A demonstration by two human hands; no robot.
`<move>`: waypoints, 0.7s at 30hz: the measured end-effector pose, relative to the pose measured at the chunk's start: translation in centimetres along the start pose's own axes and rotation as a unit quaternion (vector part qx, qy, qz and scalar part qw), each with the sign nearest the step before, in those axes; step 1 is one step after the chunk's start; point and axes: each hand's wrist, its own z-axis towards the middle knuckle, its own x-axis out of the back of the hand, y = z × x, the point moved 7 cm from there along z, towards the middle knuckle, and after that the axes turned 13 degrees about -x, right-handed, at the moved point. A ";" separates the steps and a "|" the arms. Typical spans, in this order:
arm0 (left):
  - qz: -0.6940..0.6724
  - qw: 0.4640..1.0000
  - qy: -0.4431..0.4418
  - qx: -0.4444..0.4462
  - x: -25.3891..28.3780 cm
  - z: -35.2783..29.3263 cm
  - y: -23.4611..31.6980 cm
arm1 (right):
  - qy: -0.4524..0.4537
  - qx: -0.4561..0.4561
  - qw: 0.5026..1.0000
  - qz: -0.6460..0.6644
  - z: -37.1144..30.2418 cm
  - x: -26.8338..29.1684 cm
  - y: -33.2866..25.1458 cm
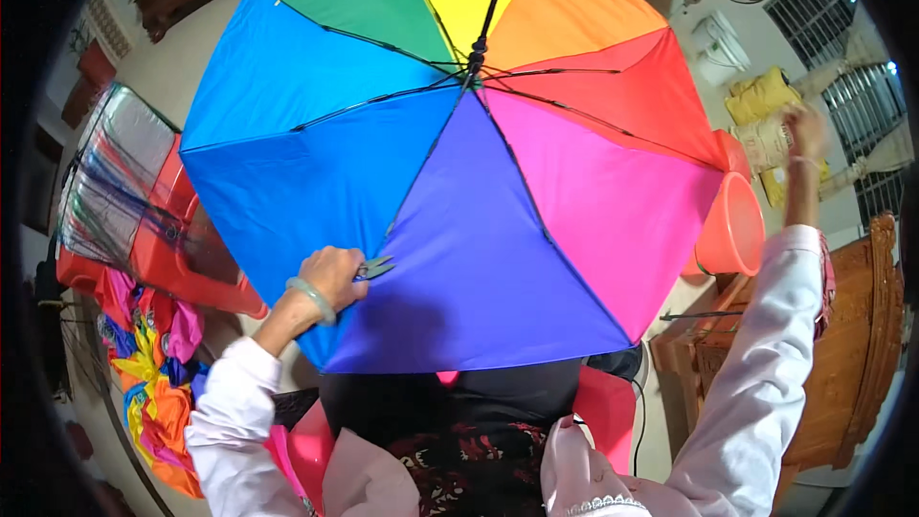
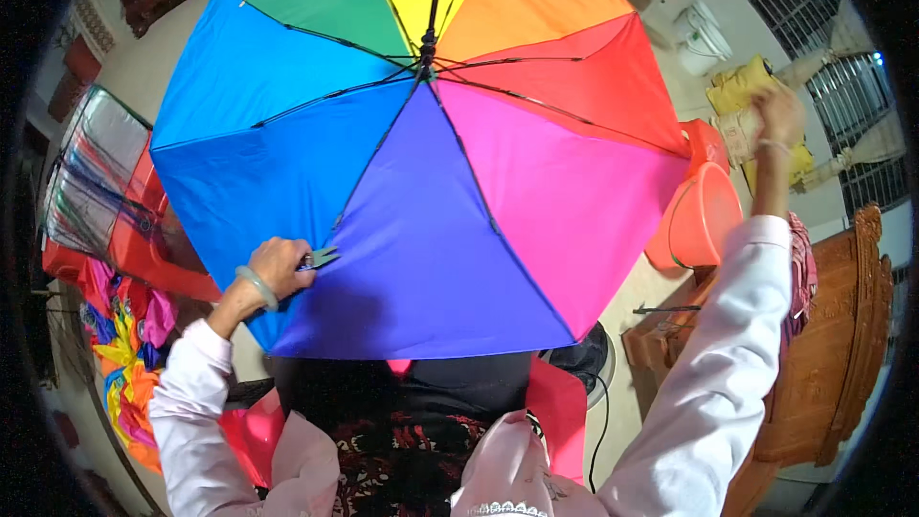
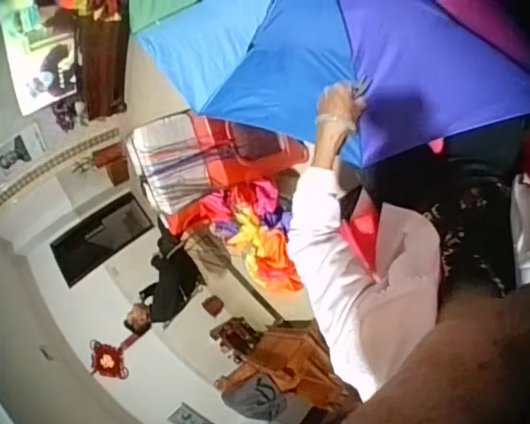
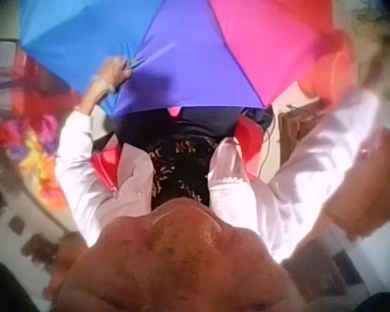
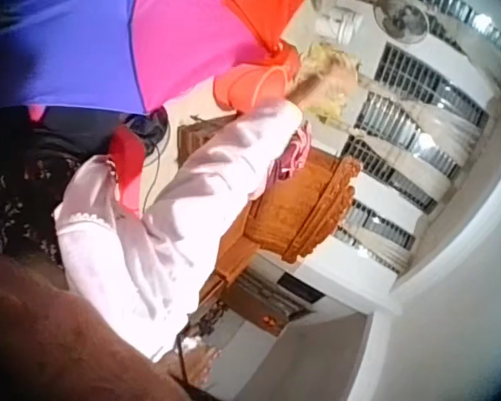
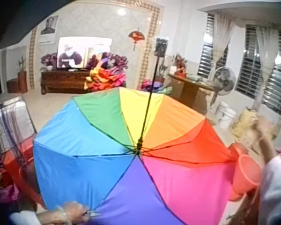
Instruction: Repairing or disassembling a colorful umbrella using a small cutting tool to unpick seams.
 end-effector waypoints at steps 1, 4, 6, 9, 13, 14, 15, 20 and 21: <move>0.036 0.999 -0.016 -0.002 0.5 0.0 -0.7 | 0.187 0.136 0.973 0.012 -4.1 6.2 -4.0; 0.130 0.985 -0.106 0.029 2.8 1.2 -2.7 | 0.476 0.318 0.816 -0.085 -9.3 7.6 -10.3; 0.173 0.978 -0.114 0.038 5.2 2.1 -3.9 | 0.475 0.272 0.818 -0.176 -12.4 4.3 -9.3; 0.281 0.950 0.023 0.131 6.5 2.0 -9.3 | 0.252 0.088 0.899 -0.347 -10.6 -4.6 0.4; 0.183 0.982 0.026 0.038 4.8 4.7 -5.1 | 0.113 -0.102 0.858 -0.490 -14.6 -15.6 12.4; 0.126 0.991 0.036 0.013 3.3 5.7 -4.2 | 0.099 -0.111 0.861 -0.487 -15.3 -16.6 13.9; 0.069 0.996 0.047 -0.011 2.1 6.6 -3.0 | 0.090 -0.066 0.865 -0.488 -16.1 -17.7 14.2; -0.092 0.991 -0.008 0.095 -2.8 6.8 -0.5 | 0.006 0.061 0.844 -0.532 -17.1 -22.1 16.4; -0.053 0.994 -0.013 0.090 -2.9 7.2 0.3 | -0.015 0.082 0.825 -0.560 -17.3 -22.8 16.4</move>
